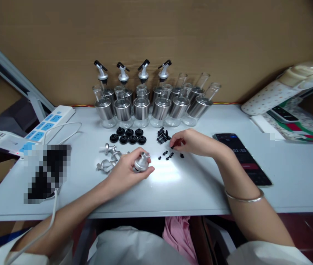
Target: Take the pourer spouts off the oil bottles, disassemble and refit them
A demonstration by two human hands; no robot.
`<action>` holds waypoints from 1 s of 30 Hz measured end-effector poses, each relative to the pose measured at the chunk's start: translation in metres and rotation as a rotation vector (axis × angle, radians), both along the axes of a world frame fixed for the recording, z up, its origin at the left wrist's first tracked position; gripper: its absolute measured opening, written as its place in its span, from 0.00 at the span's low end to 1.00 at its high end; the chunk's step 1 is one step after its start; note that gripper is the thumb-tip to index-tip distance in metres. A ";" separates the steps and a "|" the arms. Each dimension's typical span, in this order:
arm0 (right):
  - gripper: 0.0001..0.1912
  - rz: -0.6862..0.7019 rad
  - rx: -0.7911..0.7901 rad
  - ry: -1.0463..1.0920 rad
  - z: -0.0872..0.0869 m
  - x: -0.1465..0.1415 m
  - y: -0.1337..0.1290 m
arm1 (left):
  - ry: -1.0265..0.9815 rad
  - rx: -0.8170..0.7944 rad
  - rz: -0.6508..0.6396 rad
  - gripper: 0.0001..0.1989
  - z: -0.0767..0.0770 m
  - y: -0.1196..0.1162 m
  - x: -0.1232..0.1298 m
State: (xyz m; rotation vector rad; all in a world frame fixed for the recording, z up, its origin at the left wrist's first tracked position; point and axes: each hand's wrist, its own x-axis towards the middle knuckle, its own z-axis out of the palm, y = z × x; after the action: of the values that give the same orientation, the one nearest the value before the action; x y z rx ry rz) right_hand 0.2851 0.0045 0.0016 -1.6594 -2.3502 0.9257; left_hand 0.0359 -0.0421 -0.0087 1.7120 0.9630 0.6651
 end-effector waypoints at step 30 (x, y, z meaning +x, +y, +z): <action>0.09 0.032 -0.103 -0.166 0.002 0.002 -0.003 | 0.407 0.515 -0.231 0.14 -0.029 0.039 0.056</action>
State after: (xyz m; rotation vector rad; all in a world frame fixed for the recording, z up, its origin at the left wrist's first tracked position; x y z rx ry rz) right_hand 0.2870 0.0011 0.0040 -1.8077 -2.4809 0.9646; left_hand 0.0914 -0.0033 -0.0381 2.4409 0.8905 0.4383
